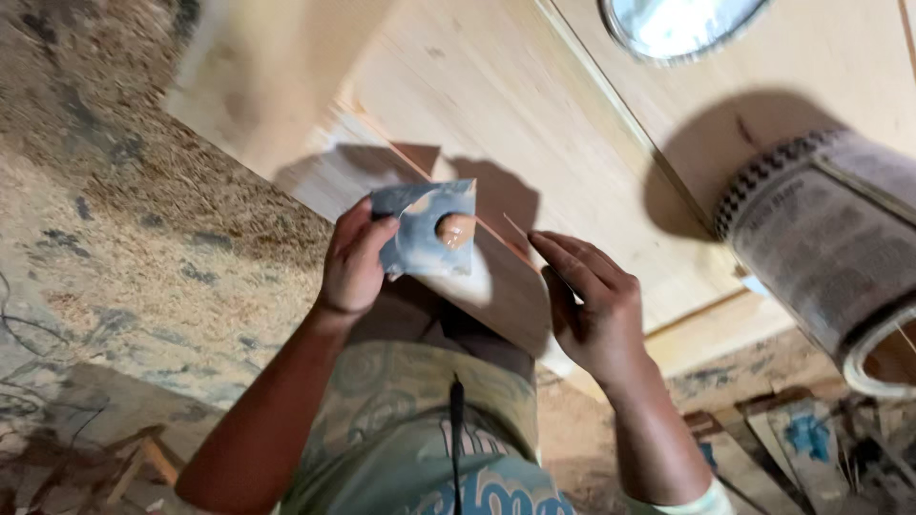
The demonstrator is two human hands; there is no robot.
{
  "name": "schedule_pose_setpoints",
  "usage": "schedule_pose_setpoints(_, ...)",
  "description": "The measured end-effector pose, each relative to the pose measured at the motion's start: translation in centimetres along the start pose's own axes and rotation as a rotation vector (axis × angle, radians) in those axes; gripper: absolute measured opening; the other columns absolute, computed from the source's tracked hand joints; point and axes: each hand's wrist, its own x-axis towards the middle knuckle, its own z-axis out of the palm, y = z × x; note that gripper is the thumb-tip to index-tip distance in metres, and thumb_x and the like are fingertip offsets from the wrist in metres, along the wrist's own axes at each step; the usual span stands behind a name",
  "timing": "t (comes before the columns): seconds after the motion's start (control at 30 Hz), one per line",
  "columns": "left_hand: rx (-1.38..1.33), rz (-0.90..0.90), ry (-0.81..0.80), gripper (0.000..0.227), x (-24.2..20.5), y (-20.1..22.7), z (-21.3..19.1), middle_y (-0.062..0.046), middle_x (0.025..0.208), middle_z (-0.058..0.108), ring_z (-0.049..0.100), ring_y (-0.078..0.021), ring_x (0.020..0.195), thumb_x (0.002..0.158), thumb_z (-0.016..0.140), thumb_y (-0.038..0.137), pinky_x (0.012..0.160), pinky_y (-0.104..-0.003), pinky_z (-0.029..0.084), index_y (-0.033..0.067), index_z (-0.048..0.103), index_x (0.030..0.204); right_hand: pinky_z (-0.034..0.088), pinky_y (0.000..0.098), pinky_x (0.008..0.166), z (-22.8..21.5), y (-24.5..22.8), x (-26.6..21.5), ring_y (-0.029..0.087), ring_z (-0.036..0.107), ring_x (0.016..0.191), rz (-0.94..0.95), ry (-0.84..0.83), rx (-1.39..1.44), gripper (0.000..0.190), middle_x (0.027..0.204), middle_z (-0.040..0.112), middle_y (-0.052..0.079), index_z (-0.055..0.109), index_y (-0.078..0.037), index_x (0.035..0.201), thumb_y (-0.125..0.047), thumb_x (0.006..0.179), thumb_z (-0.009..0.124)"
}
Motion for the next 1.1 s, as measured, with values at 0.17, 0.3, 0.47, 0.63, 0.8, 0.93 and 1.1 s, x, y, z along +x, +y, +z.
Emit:
schedule_pose_setpoints(0.17, -0.231, -0.008, 0.191, 0.040, 0.6, 2.7, -5.7, -0.014, 0.109, 0.062, 0.060, -0.0236, 0.096, 0.097, 0.053, 0.017, 0.086, -0.039, 0.051, -0.0038, 0.059, 0.130, 0.064, 0.0369, 0.080, 2.3, -0.8, 5.3, 0.029, 0.077, 0.094, 0.002, -0.134, -0.013, 0.033, 0.114, 0.076, 0.017, 0.071, -0.003, 0.124, 0.002, 0.092, 0.066)
schedule_pose_setpoints(0.3, -0.381, 0.070, 0.250, 0.038, 0.9, 4.5, -9.5, -0.012, 0.120, 0.065, 0.066, -0.0214, 0.112, 0.095, 0.047, 0.013, 0.101, -0.036, 0.056, -0.0035, 0.058, 0.128, 0.060, 0.0381, 0.063, 5.4, -1.2, 11.5, 0.025, 0.073, 0.068, 0.166, -0.312, 0.040, 0.033, 0.096, 0.079, 0.014, 0.075, -0.007, 0.121, -0.002, 0.089, 0.070)
schedule_pose_setpoints(0.47, -0.329, 0.023, 0.290, 0.034, 1.2, 5.3, -12.0, -0.012, 0.122, 0.064, 0.066, -0.0213, 0.113, 0.100, 0.045, 0.010, 0.101, -0.038, 0.056, -0.0034, 0.058, 0.129, 0.057, 0.0405, 0.064, 7.8, -3.2, 17.6, 0.030, 0.070, 0.067, 0.103, -0.424, -0.029, 0.035, 0.091, 0.076, 0.016, 0.074, -0.009, 0.122, -0.002, 0.088, 0.067)
schedule_pose_setpoints(0.63, -0.422, -0.027, 0.277, 0.035, 2.1, 5.4, -13.6, -0.011, 0.121, 0.064, 0.066, -0.0197, 0.113, 0.100, 0.042, 0.008, 0.102, -0.037, 0.056, -0.0011, 0.059, 0.129, 0.056, 0.0435, 0.067, 9.8, -4.4, 19.3, 0.037, 0.070, 0.075, -0.013, -0.373, -0.198, 0.033, 0.092, 0.075, 0.019, 0.076, -0.008, 0.118, -0.004, 0.086, 0.071)
schedule_pose_setpoints(0.8, 0.615, 0.561, 0.225, 0.014, 2.6, 4.3, -15.0, -0.021, 0.143, 0.055, 0.062, -0.0277, 0.127, 0.112, 0.054, 0.003, 0.110, -0.038, 0.056, -0.0021, 0.055, 0.125, 0.061, 0.0304, 0.087, 8.4, -5.6, 16.5, 0.023, 0.074, 0.094, 0.185, 0.196, 0.081, 0.018, 0.106, 0.078, 0.016, 0.071, 0.002, 0.125, 0.002, 0.110, 0.059)
schedule_pose_setpoints(0.93, 0.355, 0.347, 0.228, 0.023, 2.9, 3.9, -15.3, -0.019, 0.136, 0.059, 0.063, -0.0277, 0.120, 0.105, 0.057, -0.003, 0.105, -0.038, 0.055, -0.0035, 0.060, 0.128, 0.059, 0.0310, 0.091, 6.7, -5.7, 13.2, 0.020, 0.075, 0.098, 0.230, 0.220, -0.193, 0.024, 0.106, 0.076, 0.017, 0.069, 0.009, 0.121, 0.004, 0.098, 0.067)
schedule_pose_setpoints(1.1, 0.765, 0.593, 0.231, 0.018, 4.2, 5.3, -15.4, -0.026, 0.136, 0.057, 0.063, -0.0311, 0.122, 0.103, 0.060, -0.006, 0.105, -0.039, 0.054, -0.0057, 0.058, 0.121, 0.057, 0.0282, 0.092, 6.4, -2.9, 12.4, 0.017, 0.070, 0.100, 0.372, 0.263, 0.038, 0.025, 0.109, 0.074, 0.015, 0.068, 0.010, 0.124, 0.004, 0.099, 0.068)
